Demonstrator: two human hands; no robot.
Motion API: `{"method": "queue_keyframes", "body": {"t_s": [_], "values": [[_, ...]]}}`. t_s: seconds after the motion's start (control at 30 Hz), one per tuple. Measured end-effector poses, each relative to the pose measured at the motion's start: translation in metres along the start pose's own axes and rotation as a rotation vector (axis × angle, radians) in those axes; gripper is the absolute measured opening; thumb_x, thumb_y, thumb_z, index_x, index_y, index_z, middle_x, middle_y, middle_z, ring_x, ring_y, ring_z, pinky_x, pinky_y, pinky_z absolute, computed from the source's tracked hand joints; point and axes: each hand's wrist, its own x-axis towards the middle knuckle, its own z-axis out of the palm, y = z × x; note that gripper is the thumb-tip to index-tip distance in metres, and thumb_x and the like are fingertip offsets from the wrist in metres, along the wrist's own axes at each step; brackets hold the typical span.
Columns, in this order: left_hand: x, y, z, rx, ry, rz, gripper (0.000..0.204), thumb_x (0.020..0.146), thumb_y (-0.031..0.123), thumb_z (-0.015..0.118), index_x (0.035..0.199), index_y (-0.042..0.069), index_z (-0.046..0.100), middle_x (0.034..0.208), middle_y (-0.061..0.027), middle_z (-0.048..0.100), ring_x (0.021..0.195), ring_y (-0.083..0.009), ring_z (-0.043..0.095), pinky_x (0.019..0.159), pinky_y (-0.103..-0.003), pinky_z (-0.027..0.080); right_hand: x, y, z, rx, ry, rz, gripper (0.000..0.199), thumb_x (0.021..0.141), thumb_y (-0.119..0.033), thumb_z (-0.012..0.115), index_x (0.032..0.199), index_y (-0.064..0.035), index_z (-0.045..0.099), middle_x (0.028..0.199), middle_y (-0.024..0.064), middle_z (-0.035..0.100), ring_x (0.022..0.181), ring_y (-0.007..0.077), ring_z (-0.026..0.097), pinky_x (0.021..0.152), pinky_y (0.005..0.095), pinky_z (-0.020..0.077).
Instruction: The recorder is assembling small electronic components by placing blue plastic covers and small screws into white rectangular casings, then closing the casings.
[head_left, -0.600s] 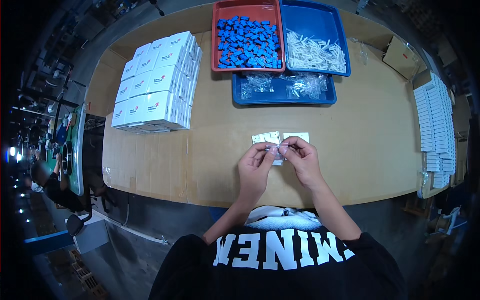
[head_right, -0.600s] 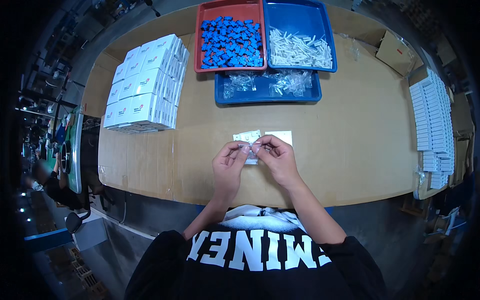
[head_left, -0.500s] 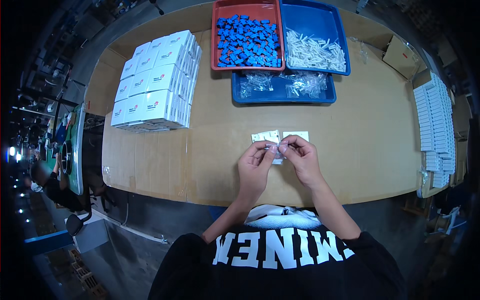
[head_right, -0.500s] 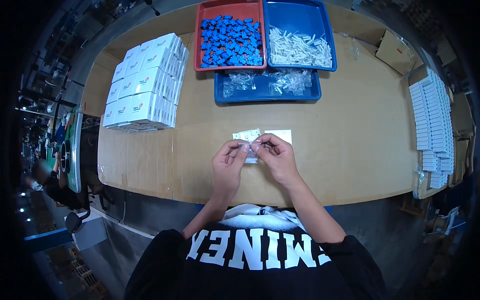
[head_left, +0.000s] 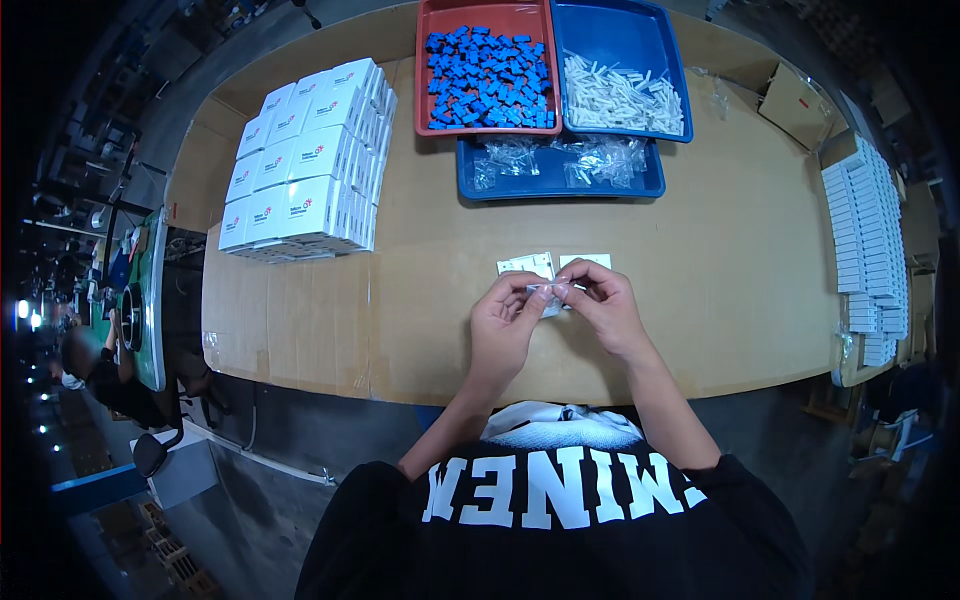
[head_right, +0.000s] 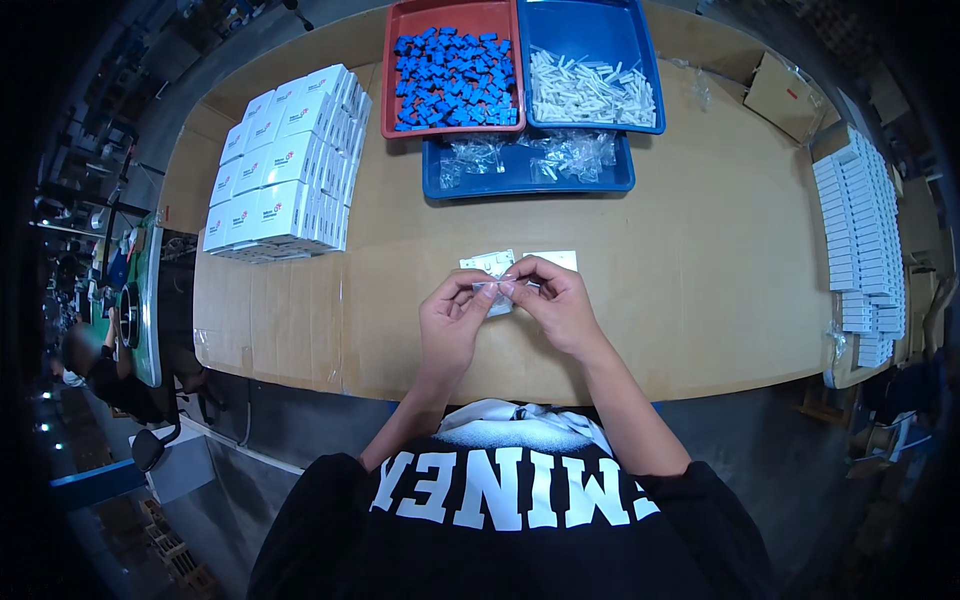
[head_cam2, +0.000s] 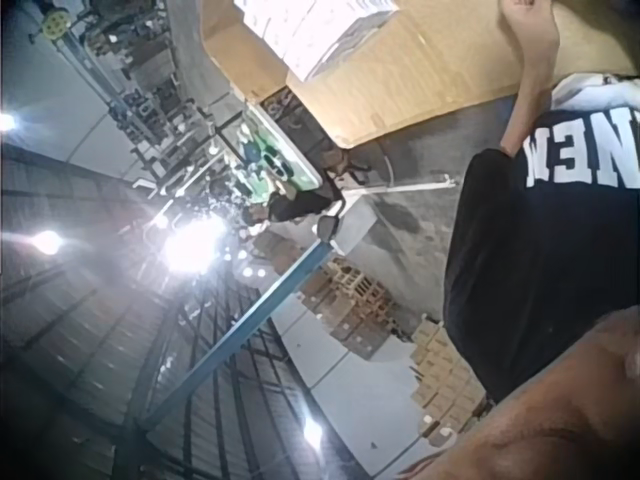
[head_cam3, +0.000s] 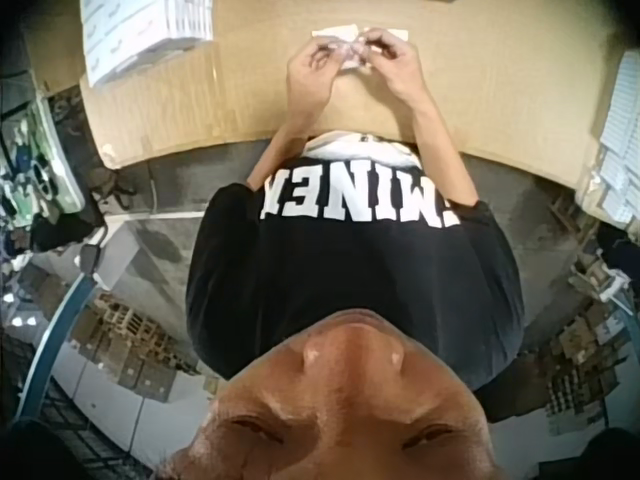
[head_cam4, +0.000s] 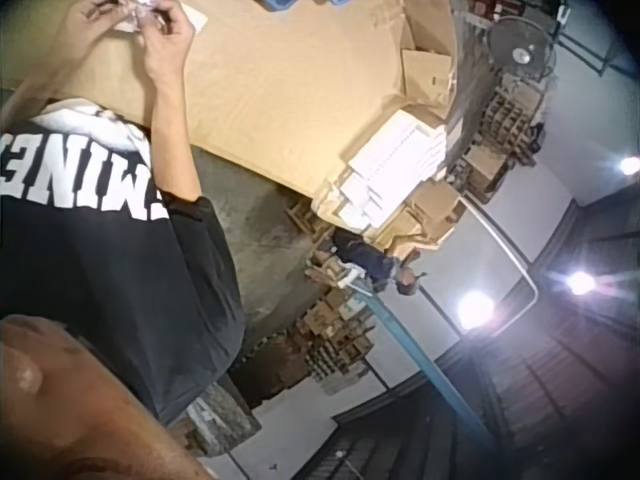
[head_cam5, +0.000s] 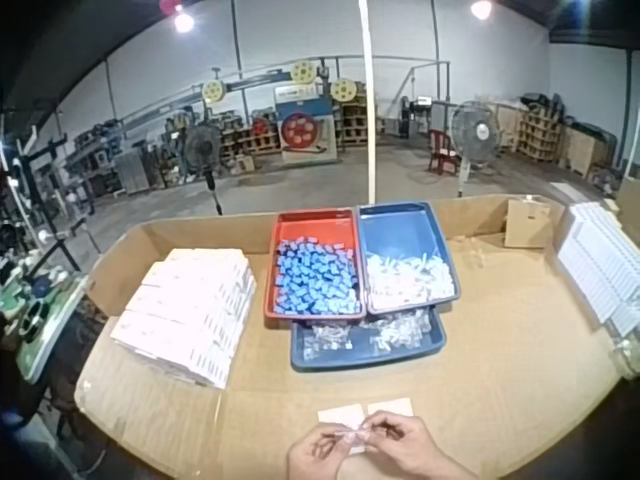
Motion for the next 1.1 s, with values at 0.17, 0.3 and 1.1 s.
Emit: {"method": "queue_keyframes", "body": {"t_s": [0.17, 0.3, 1.1], "values": [[-0.002, 0.005, 0.006, -0.033, 0.031, -0.026, 0.016, 0.103, 0.005, 0.064, 0.115, -0.005, 0.065, 0.108, -0.0083, 0.070, 0.100, -0.0121, 0.067, 0.090, -0.026, 0.053, 0.001, 0.004, 0.002, 0.064, 0.019, -0.003, 0.011, 0.097, -0.004, 0.071, 0.106, 0.0011, 0.067, 0.099, 0.0029, 0.067, 0.092, 0.0073, 0.063, 0.081, 0.0222, 0.0516], [-0.001, 0.001, 0.000, -0.012, 0.063, -0.058, 0.019, 0.105, 0.010, 0.062, 0.115, -0.005, 0.066, 0.110, -0.0092, 0.071, 0.102, -0.0128, 0.067, 0.092, -0.027, 0.053, 0.003, 0.001, 0.002, 0.051, 0.068, 0.039, 0.012, 0.096, -0.004, 0.072, 0.106, 0.0005, 0.067, 0.099, 0.0024, 0.068, 0.093, 0.0073, 0.063, 0.081, 0.0225, 0.0517], [-0.001, 0.008, -0.008, -0.153, 0.084, -0.178, 0.012, 0.102, 0.009, 0.067, 0.108, 0.000, 0.065, 0.108, -0.0098, 0.071, 0.103, -0.0141, 0.067, 0.094, -0.030, 0.053, 0.007, 0.004, 0.006, 0.026, -0.018, -0.053, 0.008, 0.096, -0.003, 0.071, 0.103, 0.0000, 0.069, 0.098, 0.0027, 0.069, 0.091, 0.0091, 0.063, 0.081, 0.0245, 0.0521]]}}
